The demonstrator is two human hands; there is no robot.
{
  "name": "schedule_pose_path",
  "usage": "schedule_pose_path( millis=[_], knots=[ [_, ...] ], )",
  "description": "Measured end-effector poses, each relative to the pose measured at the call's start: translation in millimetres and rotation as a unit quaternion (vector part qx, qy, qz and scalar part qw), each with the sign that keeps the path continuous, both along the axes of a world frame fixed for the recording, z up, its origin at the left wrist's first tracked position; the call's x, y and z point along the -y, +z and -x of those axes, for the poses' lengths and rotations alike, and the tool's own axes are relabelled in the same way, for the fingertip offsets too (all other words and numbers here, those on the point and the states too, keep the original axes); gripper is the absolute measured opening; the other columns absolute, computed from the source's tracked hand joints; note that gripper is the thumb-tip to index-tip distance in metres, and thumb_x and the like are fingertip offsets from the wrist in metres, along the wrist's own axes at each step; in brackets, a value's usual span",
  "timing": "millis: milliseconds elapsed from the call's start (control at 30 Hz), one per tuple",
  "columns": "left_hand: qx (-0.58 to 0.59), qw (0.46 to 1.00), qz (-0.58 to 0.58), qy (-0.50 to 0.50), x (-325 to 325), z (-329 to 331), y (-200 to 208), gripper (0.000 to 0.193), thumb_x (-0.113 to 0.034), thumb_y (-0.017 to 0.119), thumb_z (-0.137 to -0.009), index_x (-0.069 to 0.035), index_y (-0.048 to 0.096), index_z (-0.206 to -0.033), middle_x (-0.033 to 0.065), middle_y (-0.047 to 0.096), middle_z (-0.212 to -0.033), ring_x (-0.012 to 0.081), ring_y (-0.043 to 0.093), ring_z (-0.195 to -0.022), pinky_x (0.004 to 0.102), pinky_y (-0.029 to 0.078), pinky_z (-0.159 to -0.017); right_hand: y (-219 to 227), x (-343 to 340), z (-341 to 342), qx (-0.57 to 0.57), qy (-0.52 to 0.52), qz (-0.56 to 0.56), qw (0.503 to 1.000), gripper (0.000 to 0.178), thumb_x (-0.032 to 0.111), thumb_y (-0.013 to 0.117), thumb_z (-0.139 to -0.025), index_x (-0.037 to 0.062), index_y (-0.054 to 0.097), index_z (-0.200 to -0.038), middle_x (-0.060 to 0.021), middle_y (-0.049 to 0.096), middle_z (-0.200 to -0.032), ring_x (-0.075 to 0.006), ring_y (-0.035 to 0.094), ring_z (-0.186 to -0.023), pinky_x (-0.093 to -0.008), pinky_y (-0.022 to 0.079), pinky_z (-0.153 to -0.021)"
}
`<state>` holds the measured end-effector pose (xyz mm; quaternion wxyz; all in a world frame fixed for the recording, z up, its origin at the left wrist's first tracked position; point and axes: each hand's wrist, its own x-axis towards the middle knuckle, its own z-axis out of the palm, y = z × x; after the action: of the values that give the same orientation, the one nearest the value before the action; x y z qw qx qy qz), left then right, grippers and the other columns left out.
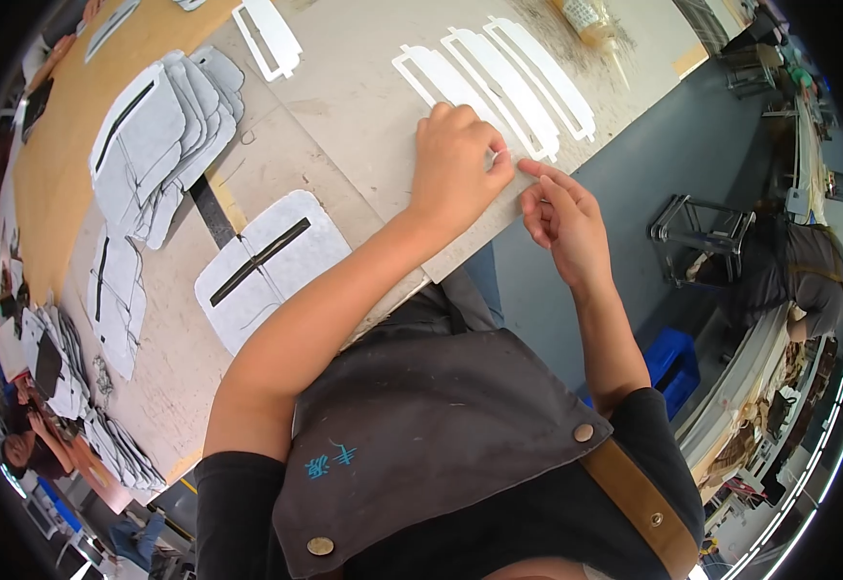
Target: The recorder is assembling leather pouch components by gluing and aligning white strips onto leather panels.
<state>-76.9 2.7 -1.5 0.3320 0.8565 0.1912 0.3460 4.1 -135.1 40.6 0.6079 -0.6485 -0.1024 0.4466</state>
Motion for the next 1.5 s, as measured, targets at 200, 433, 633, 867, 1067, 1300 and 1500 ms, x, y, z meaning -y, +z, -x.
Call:
schedule_pose_path(
  millis=[200,433,633,867,1067,1300,1500],
  knots=[
    [0.131,0.988,0.037,0.075,-28.2,61.8,42.6,0.015,-0.002,0.071,-0.071,-0.006,0.061,-0.081,0.0043,0.050,-0.082,0.0201,0.047,-0.084,0.0312,0.039,-0.076,0.6,-15.0,7.2,0.198,-0.014,-0.021,0.980,0.033,0.011,0.056,-0.093,-0.0005,0.056,-0.124,-0.0011,0.056,-0.077,-0.0074,0.046,-0.061,-0.0194,0.037,-0.056],
    [0.222,0.939,0.257,0.053,-35.8,156.4,80.0,0.007,-0.001,0.067,-0.083,-0.002,0.061,-0.086,0.0007,0.048,-0.088,0.0110,0.044,-0.084,0.0245,0.036,-0.076,7.5,-76.2,13.5,0.286,0.045,-0.143,0.946,0.047,0.018,0.070,-0.084,0.0025,0.055,-0.126,-0.0056,0.052,-0.121,-0.0139,0.049,-0.099,-0.0293,0.042,-0.086],
    [0.282,0.879,0.375,0.088,-35.4,211.6,76.8,0.005,-0.006,0.064,-0.088,-0.003,0.060,-0.087,-0.0008,0.049,-0.090,0.0091,0.044,-0.086,0.0229,0.033,-0.082,8.6,-100.3,40.6,0.056,0.129,-0.165,0.976,0.022,0.016,0.072,-0.083,0.0022,0.068,-0.099,-0.0014,0.066,-0.090,-0.0084,0.056,-0.086,-0.0222,0.041,-0.078],
    [0.249,0.835,0.442,0.215,-41.0,255.4,51.8,0.008,-0.010,0.066,-0.089,-0.002,0.063,-0.089,-0.0030,0.052,-0.084,0.0070,0.045,-0.082,0.0221,0.033,-0.083,10.7,-116.3,68.3,0.153,0.226,-0.058,0.960,0.012,0.015,0.070,-0.085,0.0034,0.068,-0.087,0.0017,0.064,-0.080,-0.0046,0.053,-0.075,-0.0194,0.040,-0.071],
    [0.118,0.847,0.422,0.302,-42.1,279.7,28.0,0.018,-0.015,0.070,-0.086,0.003,0.067,-0.088,-0.0028,0.053,-0.082,0.0067,0.046,-0.080,0.0231,0.037,-0.075,9.6,-122.0,79.5,0.154,0.316,-0.012,0.936,0.011,0.015,0.069,-0.086,0.0034,0.068,-0.087,0.0026,0.062,-0.080,-0.0050,0.051,-0.074,-0.0199,0.040,-0.071],
    [-0.027,0.906,0.253,0.339,-41.1,289.7,14.5,0.012,-0.013,0.071,-0.081,0.000,0.069,-0.083,0.0031,0.054,-0.074,0.0150,0.047,-0.076,0.0287,0.040,-0.069,1.1,-128.4,86.4,0.205,0.320,0.032,0.925,0.018,0.018,0.070,-0.085,0.0005,0.069,-0.088,0.0002,0.064,-0.076,-0.0052,0.054,-0.071,-0.0193,0.041,-0.067],
    [-0.085,0.920,0.172,0.342,-42.3,289.8,12.5,0.009,-0.011,0.073,-0.076,-0.003,0.068,-0.077,0.0047,0.053,-0.071,0.0183,0.048,-0.074,0.0308,0.041,-0.067,-9.9,-130.2,91.6,0.282,0.293,0.046,0.913,0.020,0.018,0.071,-0.085,-0.0017,0.068,-0.086,-0.0013,0.064,-0.071,-0.0053,0.054,-0.065,-0.0199,0.042,-0.060]
  ],
)
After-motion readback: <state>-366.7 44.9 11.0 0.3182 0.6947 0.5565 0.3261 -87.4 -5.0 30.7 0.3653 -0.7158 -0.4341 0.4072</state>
